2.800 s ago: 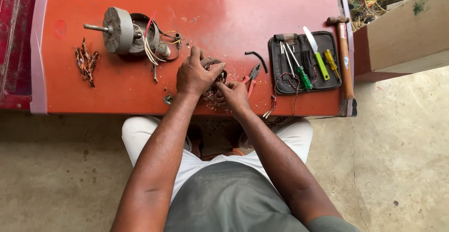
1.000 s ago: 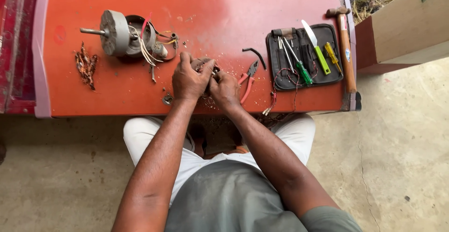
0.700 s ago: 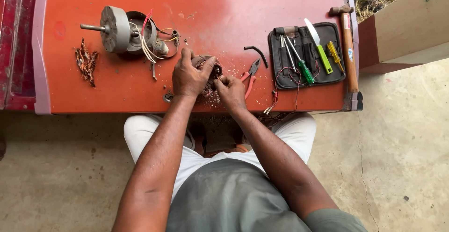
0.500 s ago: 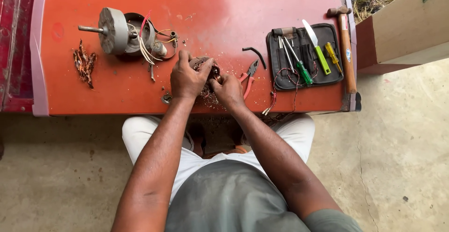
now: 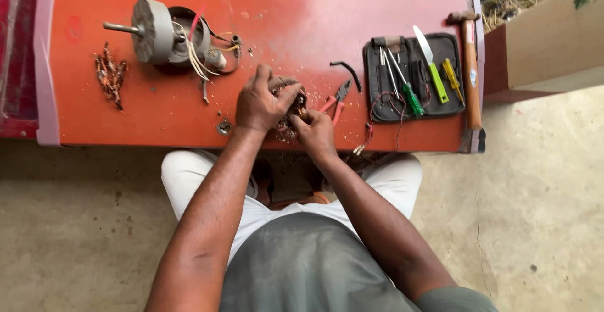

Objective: The user is seen extracting and trimming copper winding wires from an electric motor stator using pliers.

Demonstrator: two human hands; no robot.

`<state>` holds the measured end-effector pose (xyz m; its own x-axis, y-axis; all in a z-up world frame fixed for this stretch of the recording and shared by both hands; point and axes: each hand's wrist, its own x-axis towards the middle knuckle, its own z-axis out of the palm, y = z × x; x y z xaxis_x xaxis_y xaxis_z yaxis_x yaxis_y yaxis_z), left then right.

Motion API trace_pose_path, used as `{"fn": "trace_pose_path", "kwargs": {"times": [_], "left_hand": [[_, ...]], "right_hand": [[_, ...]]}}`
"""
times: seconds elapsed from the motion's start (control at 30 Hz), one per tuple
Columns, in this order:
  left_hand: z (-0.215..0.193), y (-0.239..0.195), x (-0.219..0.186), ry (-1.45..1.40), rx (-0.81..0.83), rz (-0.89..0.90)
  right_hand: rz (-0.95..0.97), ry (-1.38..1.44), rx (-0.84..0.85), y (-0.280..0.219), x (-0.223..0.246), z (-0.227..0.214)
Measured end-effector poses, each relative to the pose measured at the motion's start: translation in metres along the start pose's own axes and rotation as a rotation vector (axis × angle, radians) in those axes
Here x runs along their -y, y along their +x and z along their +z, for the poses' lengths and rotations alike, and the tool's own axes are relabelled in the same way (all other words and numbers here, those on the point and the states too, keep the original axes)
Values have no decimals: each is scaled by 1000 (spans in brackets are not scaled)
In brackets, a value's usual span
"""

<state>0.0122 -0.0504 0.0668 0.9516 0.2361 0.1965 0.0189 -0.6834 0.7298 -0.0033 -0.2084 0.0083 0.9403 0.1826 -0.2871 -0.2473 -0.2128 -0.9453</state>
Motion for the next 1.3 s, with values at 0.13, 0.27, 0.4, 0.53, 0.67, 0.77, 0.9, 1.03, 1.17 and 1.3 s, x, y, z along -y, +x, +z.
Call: {"fn": "trace_pose_path", "kwargs": {"times": [0.13, 0.27, 0.4, 0.53, 0.67, 0.77, 0.9, 1.03, 1.17, 1.3], "left_hand": [[2, 1, 3, -26, 10, -19], [0, 0, -2, -17, 1, -27], [-3, -13, -9, -142, 13, 25], [0, -10, -5, -117, 39, 75], [1, -5, 1, -108, -13, 128], [4, -14, 2, -115, -9, 99], [4, -13, 5, -36, -27, 44], [11, -13, 14, -46, -38, 103], [6, -4, 14, -38, -41, 179], [2, 5, 16, -81, -35, 83]], "right_hand": [[69, -192, -72, 7, 8, 10], [-103, -300, -201, 15, -4, 12], [-41, -93, -56, 9, -29, -3], [128, -47, -34, -5, -22, -8], [-50, -152, -46, 6, -14, -3], [-44, -455, -52, -4, 0, -6], [68, -593, 32, -1, 5, -6], [-3, -359, -41, 0, -27, 0], [-12, 213, -79, 13, -66, 7], [287, 121, 15, -30, -11, -24]]}}
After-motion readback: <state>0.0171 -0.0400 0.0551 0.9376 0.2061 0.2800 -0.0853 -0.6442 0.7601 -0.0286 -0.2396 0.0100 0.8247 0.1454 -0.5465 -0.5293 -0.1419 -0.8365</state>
